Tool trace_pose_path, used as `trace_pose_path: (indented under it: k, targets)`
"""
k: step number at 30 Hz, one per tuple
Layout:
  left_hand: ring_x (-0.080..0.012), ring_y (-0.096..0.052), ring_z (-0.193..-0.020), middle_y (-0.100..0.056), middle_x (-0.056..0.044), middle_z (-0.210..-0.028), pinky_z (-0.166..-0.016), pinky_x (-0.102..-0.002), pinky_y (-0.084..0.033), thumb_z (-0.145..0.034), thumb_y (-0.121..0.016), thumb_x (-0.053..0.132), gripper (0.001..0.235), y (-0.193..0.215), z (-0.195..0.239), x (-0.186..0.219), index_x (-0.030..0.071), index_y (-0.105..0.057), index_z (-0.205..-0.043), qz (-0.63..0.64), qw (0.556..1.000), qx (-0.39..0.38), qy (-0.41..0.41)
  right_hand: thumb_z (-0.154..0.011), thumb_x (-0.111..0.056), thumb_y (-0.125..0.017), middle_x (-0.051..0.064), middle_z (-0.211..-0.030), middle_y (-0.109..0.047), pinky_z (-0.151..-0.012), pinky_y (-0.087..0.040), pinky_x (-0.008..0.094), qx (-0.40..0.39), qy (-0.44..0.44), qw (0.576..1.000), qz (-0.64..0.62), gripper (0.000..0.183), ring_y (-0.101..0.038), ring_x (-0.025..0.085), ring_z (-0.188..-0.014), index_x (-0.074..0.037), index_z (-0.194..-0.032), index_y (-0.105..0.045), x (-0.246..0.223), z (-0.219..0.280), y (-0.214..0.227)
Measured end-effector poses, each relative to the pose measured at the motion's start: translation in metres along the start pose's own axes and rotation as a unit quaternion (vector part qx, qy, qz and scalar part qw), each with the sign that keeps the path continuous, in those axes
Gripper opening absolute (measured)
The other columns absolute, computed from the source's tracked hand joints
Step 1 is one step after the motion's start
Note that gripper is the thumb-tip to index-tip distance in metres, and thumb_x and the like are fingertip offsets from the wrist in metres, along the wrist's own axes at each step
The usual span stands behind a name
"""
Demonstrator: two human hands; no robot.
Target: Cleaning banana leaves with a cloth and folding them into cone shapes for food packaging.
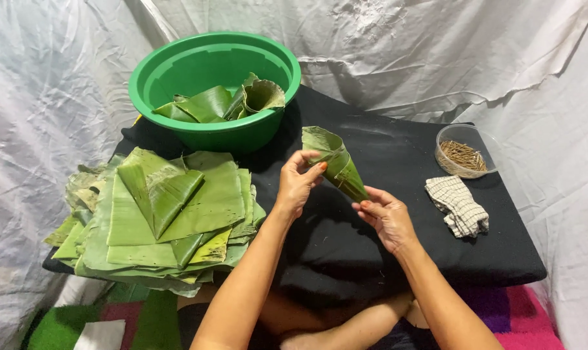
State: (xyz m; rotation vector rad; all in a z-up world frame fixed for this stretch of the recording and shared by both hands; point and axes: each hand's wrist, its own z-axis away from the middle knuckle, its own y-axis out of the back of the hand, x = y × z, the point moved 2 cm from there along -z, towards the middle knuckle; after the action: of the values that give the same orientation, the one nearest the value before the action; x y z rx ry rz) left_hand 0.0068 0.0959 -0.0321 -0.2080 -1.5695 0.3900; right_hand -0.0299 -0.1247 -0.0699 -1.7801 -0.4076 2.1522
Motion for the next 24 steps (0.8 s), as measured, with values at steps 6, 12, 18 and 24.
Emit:
trace_pose_path:
  k: [6, 12, 18, 24]
  targets:
    - [-0.0185, -0.065, -0.102, -0.065, -0.014, -0.117, -0.085, -0.033, -0.057, -0.084, -0.085, 0.015, 0.103, -0.011, 0.02, 0.03, 0.021, -0.019, -0.163, 0.051, 0.999, 0.003, 0.002, -0.082, 0.006, -0.077, 0.018, -0.097, -0.077, -0.073, -0.066, 0.037, -0.02, 0.012, 0.997, 0.071, 0.042, -0.078, 0.033, -0.084, 0.0, -0.123, -0.07, 0.009, 0.01, -0.016]
    - [-0.0118, -0.067, -0.102, -0.072, -0.004, -0.114, -0.08, -0.029, -0.058, -0.085, -0.086, 0.029, 0.063, -0.006, 0.014, 0.008, 0.02, -0.058, -0.141, 0.015, 0.998, -0.045, 0.041, -0.082, 0.005, -0.079, 0.017, -0.095, -0.077, -0.071, -0.067, 0.035, -0.01, 0.036, 0.997, 0.072, 0.04, -0.078, 0.03, -0.083, 0.001, -0.12, -0.07, 0.012, 0.02, -0.038]
    - [-0.014, -0.067, -0.107, -0.071, -0.005, -0.119, -0.087, -0.037, -0.056, -0.087, -0.084, 0.033, 0.062, -0.004, 0.011, 0.005, 0.021, -0.058, -0.142, 0.02, 0.997, -0.064, 0.046, -0.083, 0.005, -0.079, 0.017, -0.094, -0.077, -0.07, -0.067, 0.036, -0.015, 0.046, 0.997, 0.067, 0.036, -0.078, 0.03, -0.081, 0.001, -0.117, -0.068, 0.02, 0.015, -0.043]
    - [-0.0173, -0.065, -0.109, -0.069, -0.006, -0.121, -0.09, -0.041, -0.056, -0.089, -0.082, 0.03, 0.059, -0.003, 0.017, 0.024, 0.02, -0.058, -0.142, 0.047, 0.996, -0.071, 0.029, -0.082, 0.0, -0.08, 0.017, -0.088, -0.076, -0.065, -0.067, 0.037, -0.058, 0.019, 0.992, 0.107, 0.035, -0.078, 0.029, -0.075, -0.002, -0.116, -0.071, 0.016, 0.013, -0.049]
